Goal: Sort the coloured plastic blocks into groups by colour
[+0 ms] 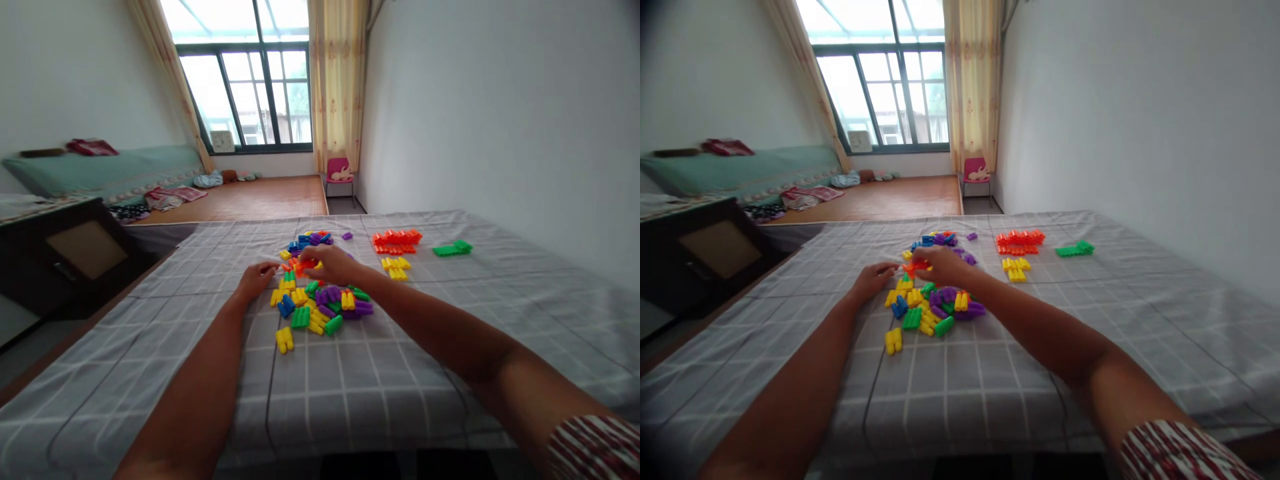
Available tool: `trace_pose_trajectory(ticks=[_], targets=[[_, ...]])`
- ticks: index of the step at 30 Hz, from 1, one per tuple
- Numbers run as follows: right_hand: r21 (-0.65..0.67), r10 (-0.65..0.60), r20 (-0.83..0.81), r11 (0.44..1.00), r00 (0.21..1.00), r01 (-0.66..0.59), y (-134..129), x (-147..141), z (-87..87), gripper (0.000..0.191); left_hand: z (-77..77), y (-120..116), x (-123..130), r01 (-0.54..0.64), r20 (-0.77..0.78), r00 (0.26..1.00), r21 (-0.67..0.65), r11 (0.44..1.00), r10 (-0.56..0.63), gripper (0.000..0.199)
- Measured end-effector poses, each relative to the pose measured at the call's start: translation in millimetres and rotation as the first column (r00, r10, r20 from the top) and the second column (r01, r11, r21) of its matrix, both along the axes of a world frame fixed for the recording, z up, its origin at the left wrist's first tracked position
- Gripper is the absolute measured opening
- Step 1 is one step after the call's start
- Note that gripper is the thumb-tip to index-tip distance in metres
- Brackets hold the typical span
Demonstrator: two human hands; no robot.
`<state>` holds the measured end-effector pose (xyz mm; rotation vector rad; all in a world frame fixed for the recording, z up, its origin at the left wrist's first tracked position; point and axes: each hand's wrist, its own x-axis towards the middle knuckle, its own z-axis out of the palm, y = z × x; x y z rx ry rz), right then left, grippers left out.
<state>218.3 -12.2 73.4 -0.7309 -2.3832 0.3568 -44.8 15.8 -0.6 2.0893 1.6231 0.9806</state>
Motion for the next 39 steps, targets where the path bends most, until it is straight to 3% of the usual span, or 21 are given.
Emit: trace_pose_trajectory(ticks=[2,5,7,10,13,22,27,32,35,37,39], targets=[[-0.174,-0.237,-0.145,0.962,0.961,0.211,29,57,-4.0,0.018,1.7,-2,1,-0.023,-0.014,1.0,-0.007,1.0,0.023,0.039],[-0.427,-0.538,-0.338,0.819,0.772,0.383,68,152,-23.9,0.028,3.0,-2,1,-0.034,-0.031,0.999,-0.021,0.999,0.033,0.041],[-0.492,-0.731,-0.381,0.678,0.566,0.545,85,211,-42.2,0.032,3.0,-1,0,-0.041,-0.042,0.998,-0.036,0.999,0.04,0.042],[-0.437,-0.895,-0.255,0.445,0.367,0.781,96,273,-67.7,0.028,2.1,1,-2,-0.049,-0.059,0.997,-0.051,0.997,0.046,0.043],[-0.377,-0.951,-0.101,0.308,0.291,0.874,98,298,-83.8,0.023,0.8,2,-3,-0.054,-0.069,0.996,-0.059,0.997,0.05,0.043],[-0.058,-0.974,0.1,0.2,0.205,0.978,93,294,-94.3,0.026,1.0,3,-2,-0.07,-0.103,0.993,-0.055,0.996,0.064,0.046],[0.013,-0.963,0.199,0.19,0.184,0.982,83,291,-91.5,0.03,2.0,1,-2,-0.061,-0.116,0.992,-0.041,0.997,0.056,0.047],[0.082,-0.969,0.123,0.226,0.215,0.971,77,284,-85.2,0.034,2.6,-2,3,-0.047,-0.123,0.991,-0.041,0.998,0.041,0.044],[0.123,-0.927,0.021,0.373,0.374,0.919,76,264,-73.2,0.033,0.9,-2,6,-0.039,-0.13,0.991,-0.026,0.999,0.035,0.041],[0.108,-0.827,-0.017,0.557,0.561,0.824,71,239,-61.6,0.033,-1.3,-1,7,-0.044,-0.138,0.99,-0.022,0.999,0.041,0.038],[0.04,-0.642,-0.002,0.766,0.767,0.641,59,204,-49.5,0.032,-3.6,0,6,-0.044,-0.136,0.99,-0.019,0.999,0.041,0.036]])
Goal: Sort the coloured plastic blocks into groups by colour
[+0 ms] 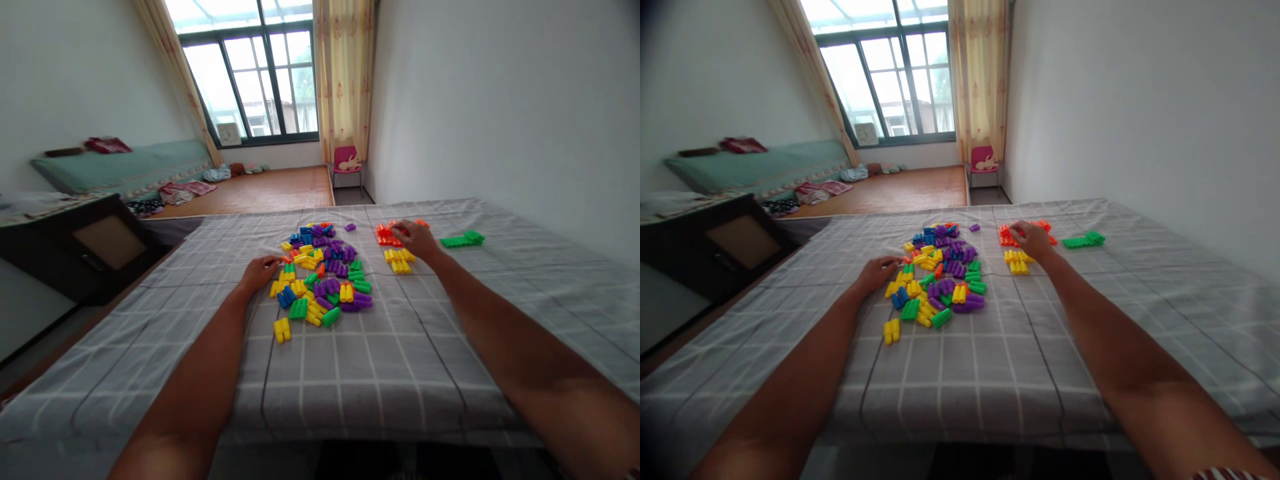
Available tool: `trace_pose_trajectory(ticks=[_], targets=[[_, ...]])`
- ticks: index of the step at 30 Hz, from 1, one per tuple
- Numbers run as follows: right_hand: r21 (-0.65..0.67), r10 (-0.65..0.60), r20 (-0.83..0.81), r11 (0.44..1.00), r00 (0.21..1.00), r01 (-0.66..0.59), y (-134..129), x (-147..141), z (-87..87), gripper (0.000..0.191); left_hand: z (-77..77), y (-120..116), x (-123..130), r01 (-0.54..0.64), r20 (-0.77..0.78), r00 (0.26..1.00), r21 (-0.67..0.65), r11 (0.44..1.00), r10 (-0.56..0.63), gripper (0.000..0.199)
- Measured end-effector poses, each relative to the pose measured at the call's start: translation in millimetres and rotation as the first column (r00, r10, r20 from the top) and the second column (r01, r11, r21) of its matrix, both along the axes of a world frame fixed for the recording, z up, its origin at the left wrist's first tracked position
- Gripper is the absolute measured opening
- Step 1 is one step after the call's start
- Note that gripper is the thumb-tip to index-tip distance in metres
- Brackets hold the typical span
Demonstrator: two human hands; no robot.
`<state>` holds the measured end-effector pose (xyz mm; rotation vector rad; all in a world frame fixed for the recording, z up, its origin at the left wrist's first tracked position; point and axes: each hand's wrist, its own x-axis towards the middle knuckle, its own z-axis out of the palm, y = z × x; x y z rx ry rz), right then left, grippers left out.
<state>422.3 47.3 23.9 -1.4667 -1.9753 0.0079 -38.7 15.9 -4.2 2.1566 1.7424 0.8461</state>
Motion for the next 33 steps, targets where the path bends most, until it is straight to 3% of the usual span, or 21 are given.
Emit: trace_pose_trajectory(ticks=[2,5,8,10,15,20,22,23,25,27,28,30,33], targets=[[-0.109,0.292,-0.006,0.951,0.956,-0.291,-18,-37,10.3,0.032,-2.0,1,-1,0.015,0.008,1.0,0.008,1.0,-0.015,0.035],[-0.269,0.6,0.046,0.777,0.798,-0.569,-48,-82,20.0,0.029,-3.1,1,-3,0.032,0.005,0.999,0.013,0.999,-0.032,0.035],[-0.387,0.725,0.1,0.659,0.681,-0.645,-67,-104,22.3,0.028,-2.7,0,-3,0.034,-0.002,0.999,0.004,0.999,-0.034,0.035],[-0.424,0.735,0.151,0.652,0.66,-0.629,-70,-109,20.8,0.028,-2.6,1,-3,0.041,-0.006,0.999,0.003,0.999,-0.041,0.035],[-0.429,0.662,0.173,0.717,0.73,-0.549,-68,-111,12.6,0.028,-2.3,2,-3,0.046,-0.009,0.999,0.001,0.999,-0.046,0.035],[-0.399,0.59,-0.235,0.666,0.772,-0.631,-58,-109,7.4,0.028,2.8,-1,-1,0.033,-0.015,0.999,-0.002,0.999,-0.033,0.035],[-0.343,0.504,-0.399,0.693,0.766,-0.635,-47,-99,7.8,0.033,4.6,-2,-1,0.03,-0.001,1.0,-0.012,0.999,-0.03,0.035],[-0.31,0.441,-0.464,0.732,0.768,-0.607,-40,-91,8.1,0.035,5.2,-2,-1,0.029,0.005,1.0,-0.016,0.999,-0.029,0.035],[-0.242,0.285,-0.549,0.846,0.786,-0.476,-23,-68,7.0,0.036,5.6,-2,-1,0.028,0.004,1.0,-0.02,0.999,-0.028,0.037],[-0.18,0.099,-0.572,0.953,0.814,-0.243,-6,-38,1.9,0.036,5.1,-2,-2,0.028,-0.006,1.0,-0.022,0.999,-0.028,0.039],[-0.16,0.004,-0.57,0.98,0.822,-0.116,2,-22,-2.4,0.035,4.6,-1,-2,0.026,-0.01,1.0,-0.022,0.999,-0.026,0.039],[-0.137,-0.152,-0.55,0.986,0.821,0.092,16,8,-13.3,0.032,3.2,0,-4,0.026,-0.017,1.0,-0.019,0.999,-0.026,0.039],[-0.123,-0.268,-0.47,0.963,0.841,0.238,29,33,-28.7,0.026,1.4,2,-5,0.032,-0.038,0.999,-0.009,0.999,-0.033,0.039]])
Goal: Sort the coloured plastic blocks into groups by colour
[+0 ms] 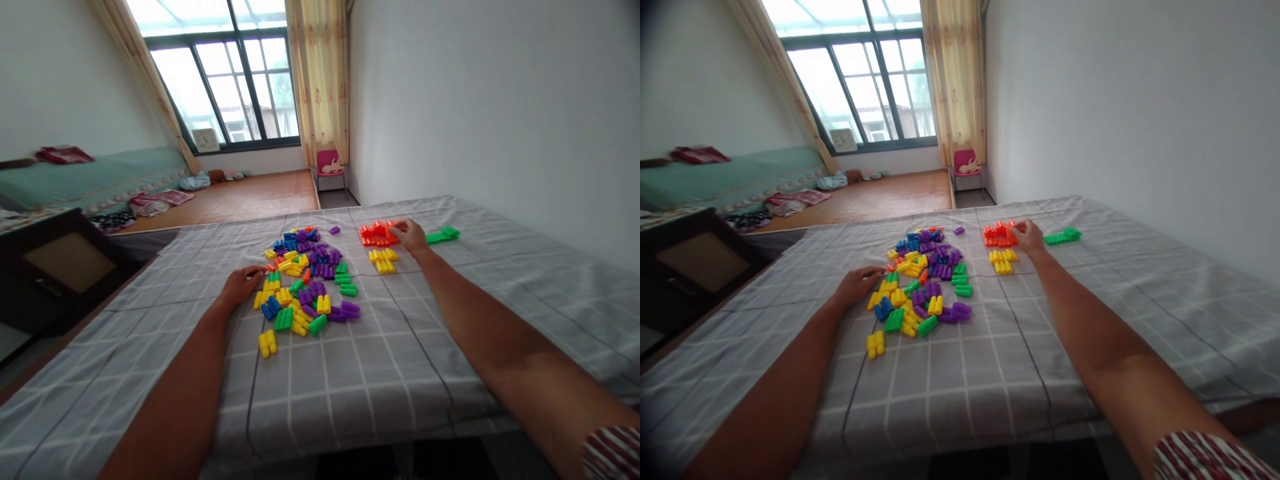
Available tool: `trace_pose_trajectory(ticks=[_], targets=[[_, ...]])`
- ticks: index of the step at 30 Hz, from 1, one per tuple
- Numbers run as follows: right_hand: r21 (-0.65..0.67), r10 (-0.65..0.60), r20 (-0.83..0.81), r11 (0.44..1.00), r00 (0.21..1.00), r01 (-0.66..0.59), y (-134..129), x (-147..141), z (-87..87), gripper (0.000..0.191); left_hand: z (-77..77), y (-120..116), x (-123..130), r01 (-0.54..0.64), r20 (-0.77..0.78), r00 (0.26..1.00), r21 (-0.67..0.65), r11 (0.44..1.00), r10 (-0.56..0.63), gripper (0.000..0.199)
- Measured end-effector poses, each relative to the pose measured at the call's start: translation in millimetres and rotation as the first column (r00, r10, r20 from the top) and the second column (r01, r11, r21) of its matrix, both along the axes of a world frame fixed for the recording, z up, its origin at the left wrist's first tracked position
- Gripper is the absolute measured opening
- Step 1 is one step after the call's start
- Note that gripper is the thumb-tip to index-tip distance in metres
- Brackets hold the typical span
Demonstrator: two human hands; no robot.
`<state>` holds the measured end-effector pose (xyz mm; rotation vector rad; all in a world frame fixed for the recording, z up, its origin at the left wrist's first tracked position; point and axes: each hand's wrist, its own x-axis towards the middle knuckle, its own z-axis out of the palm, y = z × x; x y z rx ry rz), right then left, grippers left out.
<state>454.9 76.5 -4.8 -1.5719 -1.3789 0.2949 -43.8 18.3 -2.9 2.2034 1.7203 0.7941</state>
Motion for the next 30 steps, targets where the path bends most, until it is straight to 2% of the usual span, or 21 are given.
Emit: trace_pose_trajectory(ticks=[5,10,13,19,26,30], targets=[[-0.044,-0.076,0.267,0.995,0.961,0.091,7,-6,-10.0,0.019,1.0,-1,1,0.006,-0.018,1.0,0.014,1.0,-0.005,0.041],[-0.04,-0.084,0.393,0.993,0.915,0.108,9,-6,-12.7,0.02,0.8,-1,0,-0.005,-0.045,0.999,-0.014,1.0,0.004,0.045],[-0.041,-0.025,0.399,0.998,0.917,0.045,9,4,-12.6,0.023,-1.5,1,-2,0.01,-0.054,0.998,-0.01,1.0,-0.01,0.046],[-0.043,0.217,0.371,0.975,0.903,-0.217,6,7,-14.5,0.024,-2.6,2,-4,0.019,-0.055,0.998,0.01,1.0,-0.019,0.045],[-0.047,0.189,0.435,0.981,0.88,-0.187,9,6,-23.1,0.02,-1.7,-1,-1,0.007,-0.038,0.999,0.006,1.0,-0.007,0.04],[0.027,0.175,0.464,0.977,0.868,-0.211,5,5,-16.7,0.019,-4.1,0,0,0.009,-0.044,0.999,0.015,1.0,-0.008,0.04]])
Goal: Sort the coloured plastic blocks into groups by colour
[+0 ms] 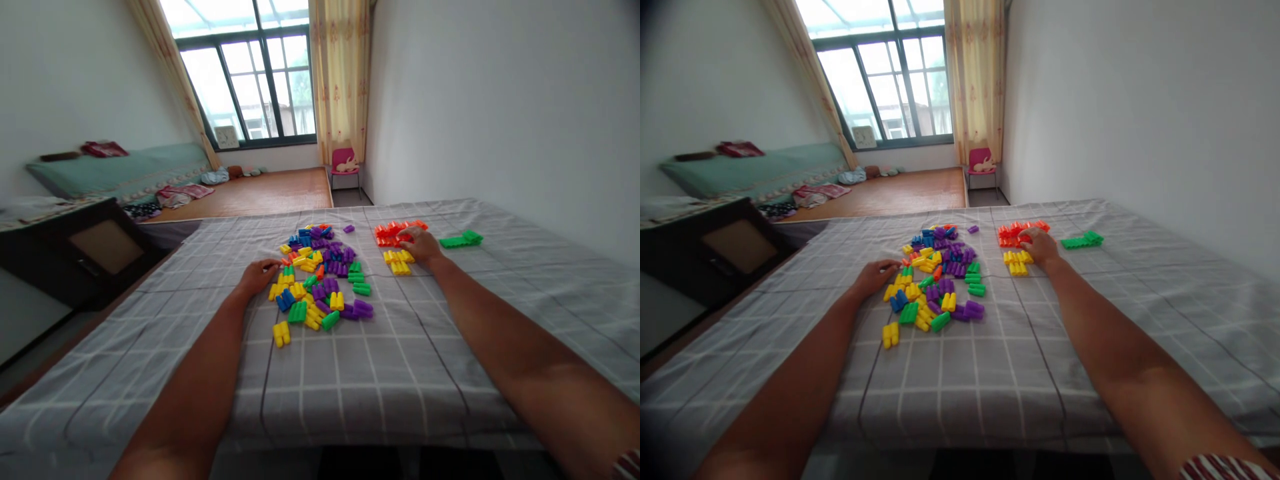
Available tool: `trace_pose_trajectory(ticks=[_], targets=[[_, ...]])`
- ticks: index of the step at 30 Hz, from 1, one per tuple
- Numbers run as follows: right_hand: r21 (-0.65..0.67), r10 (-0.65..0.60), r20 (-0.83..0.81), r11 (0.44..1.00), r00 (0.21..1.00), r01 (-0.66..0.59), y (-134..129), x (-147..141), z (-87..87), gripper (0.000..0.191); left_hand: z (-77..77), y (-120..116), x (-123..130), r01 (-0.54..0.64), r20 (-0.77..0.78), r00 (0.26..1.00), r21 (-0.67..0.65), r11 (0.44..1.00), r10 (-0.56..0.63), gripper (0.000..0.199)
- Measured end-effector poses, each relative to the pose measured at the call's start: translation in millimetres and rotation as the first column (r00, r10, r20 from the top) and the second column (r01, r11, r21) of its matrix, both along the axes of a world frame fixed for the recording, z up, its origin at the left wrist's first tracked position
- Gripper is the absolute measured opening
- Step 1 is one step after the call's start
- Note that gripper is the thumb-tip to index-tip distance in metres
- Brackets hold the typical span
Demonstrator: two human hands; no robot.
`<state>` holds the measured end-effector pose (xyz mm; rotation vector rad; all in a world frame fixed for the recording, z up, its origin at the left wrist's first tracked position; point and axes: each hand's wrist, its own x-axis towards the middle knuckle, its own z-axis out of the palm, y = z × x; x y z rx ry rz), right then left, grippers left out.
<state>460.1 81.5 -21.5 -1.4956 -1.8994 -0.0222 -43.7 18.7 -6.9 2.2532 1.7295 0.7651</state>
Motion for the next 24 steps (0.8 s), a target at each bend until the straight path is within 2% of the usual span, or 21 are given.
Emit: trace_pose_trajectory(ticks=[2,4,6,7,8,10,12,14,16,18,19,21,24], targets=[[0.075,0.003,-0.012,0.997,1.0,-0.002,-7,-12,11.0,0.02,-1.3,1,0,0.001,-0.003,1.0,0.005,1.0,-0.001,0.039],[0.109,0.05,-0.037,0.993,0.998,-0.046,-17,-37,25.2,0.021,-2.3,2,1,-0.003,-0.007,1.0,0.011,1.0,0.003,0.037],[0.079,0.192,-0.026,0.979,0.981,-0.19,-29,-73,38.6,0.021,-3.0,2,1,-0.008,-0.015,1.0,0.013,1.0,0.008,0.035],[0.045,0.304,0.012,0.952,0.953,-0.304,-36,-93,44.1,0.021,-3.2,2,1,-0.008,-0.019,1.0,0.013,1.0,0.008,0.035],[0.011,0.428,0.064,0.903,0.901,-0.43,-42,-114,48.5,0.022,-3.5,2,2,-0.007,-0.022,1.0,0.015,1.0,0.007,0.035],[-0.061,0.639,0.186,0.766,0.747,-0.64,-52,-154,54.4,0.024,-3.9,2,2,0.0,-0.022,1.0,0.022,1.0,0.0,0.034],[-0.127,0.75,0.276,0.648,0.601,-0.751,-59,-187,57.3,0.026,-4.4,1,2,0.008,-0.021,1.0,0.028,1.0,-0.007,0.034],[-0.176,0.795,0.32,0.584,0.515,-0.792,-62,-208,58.8,0.024,-4.7,0,2,0.011,-0.022,1.0,0.028,1.0,-0.011,0.034],[-0.211,0.815,0.336,0.553,0.472,-0.806,-62,-220,59.9,0.022,-5.1,0,2,0.015,-0.021,1.0,0.023,1.0,-0.014,0.034],[-0.217,0.814,0.332,0.558,0.477,-0.801,-62,-222,60.9,0.022,-5.5,1,2,0.018,-0.017,1.0,0.022,1.0,-0.018,0.034],[-0.203,0.803,0.319,0.577,0.503,-0.791,-62,-221,61.4,0.024,-5.7,1,1,0.02,-0.016,1.0,0.023,1.0,-0.02,0.034],[-0.146,0.758,0.263,0.643,0.597,-0.752,-61,-213,61.8,0.03,-6.0,2,0,0.024,-0.016,1.0,0.027,0.999,-0.024,0.034],[-0.071,0.637,0.087,0.77,0.766,-0.634,-56,-191,60.6,0.041,-5.5,4,-1,0.022,-0.023,0.999,0.022,1.0,-0.022,0.035]])
